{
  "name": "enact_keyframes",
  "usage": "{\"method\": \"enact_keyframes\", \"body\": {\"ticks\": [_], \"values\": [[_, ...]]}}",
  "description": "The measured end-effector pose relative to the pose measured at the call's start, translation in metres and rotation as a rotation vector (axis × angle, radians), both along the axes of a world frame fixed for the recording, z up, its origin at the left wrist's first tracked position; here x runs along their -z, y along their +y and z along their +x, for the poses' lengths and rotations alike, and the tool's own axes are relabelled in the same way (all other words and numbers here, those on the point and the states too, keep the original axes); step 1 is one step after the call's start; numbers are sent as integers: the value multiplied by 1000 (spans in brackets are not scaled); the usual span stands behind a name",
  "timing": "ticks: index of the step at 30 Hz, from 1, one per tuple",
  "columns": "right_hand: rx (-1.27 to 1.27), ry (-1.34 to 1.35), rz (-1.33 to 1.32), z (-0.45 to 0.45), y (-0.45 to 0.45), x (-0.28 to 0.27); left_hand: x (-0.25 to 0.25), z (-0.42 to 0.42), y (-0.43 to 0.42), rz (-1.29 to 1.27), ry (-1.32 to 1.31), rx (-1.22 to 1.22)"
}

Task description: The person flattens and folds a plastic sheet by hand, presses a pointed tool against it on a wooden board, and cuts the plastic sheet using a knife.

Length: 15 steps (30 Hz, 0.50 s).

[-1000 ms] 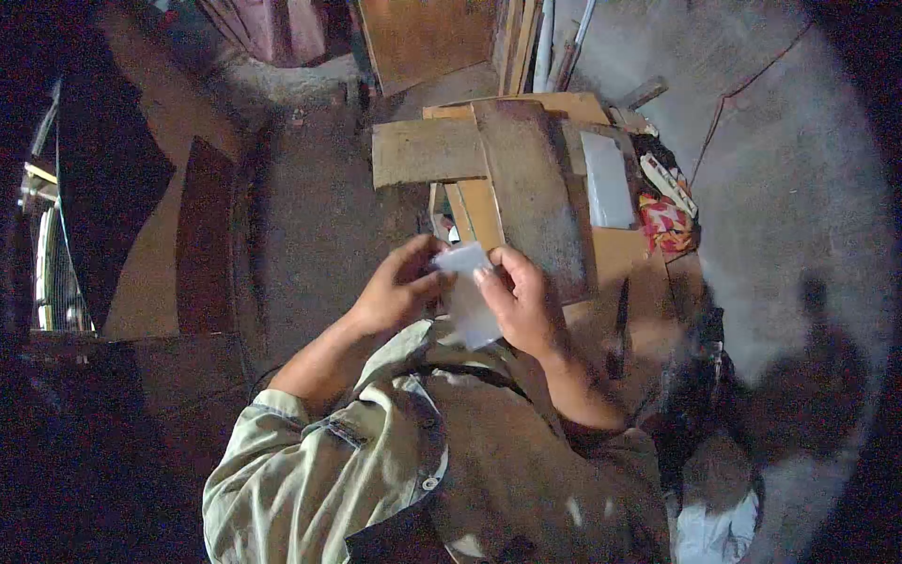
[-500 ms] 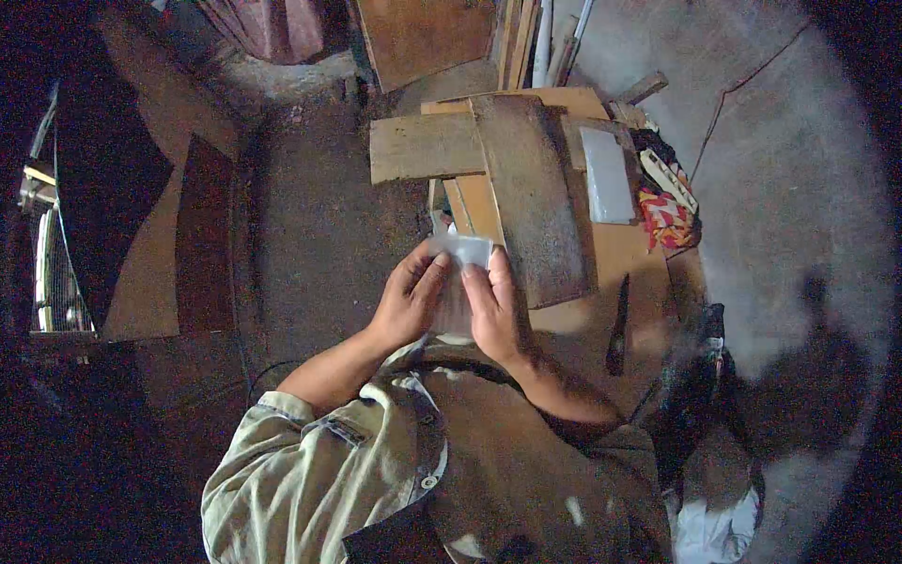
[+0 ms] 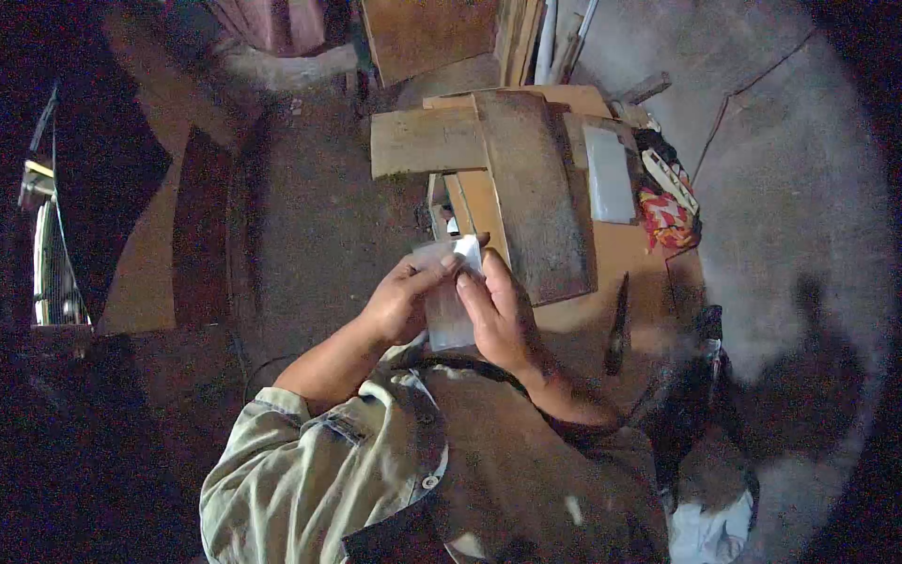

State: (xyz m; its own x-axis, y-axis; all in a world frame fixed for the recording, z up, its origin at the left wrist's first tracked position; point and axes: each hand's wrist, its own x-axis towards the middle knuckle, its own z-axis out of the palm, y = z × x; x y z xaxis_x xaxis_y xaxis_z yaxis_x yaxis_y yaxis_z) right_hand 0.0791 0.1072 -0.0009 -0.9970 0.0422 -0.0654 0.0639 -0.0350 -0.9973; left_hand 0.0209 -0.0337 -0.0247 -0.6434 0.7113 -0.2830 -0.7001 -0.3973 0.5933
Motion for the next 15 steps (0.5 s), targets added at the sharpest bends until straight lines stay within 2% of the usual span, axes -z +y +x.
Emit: {"method": "enact_keyframes", "body": {"ticks": [5,10,13,15], "values": [[-15,14,2,1,-2,-4,-5,0,-2,54,13,-32],[3,79,71,2,-4,-3,-4,3,-5,-10,28,-30],[19,20,-77,2,-8,-13,-10,1,-6,11,5,-33],[41,37,106,3,-6,-21,-16,2,-7,29,9,-30]]}}
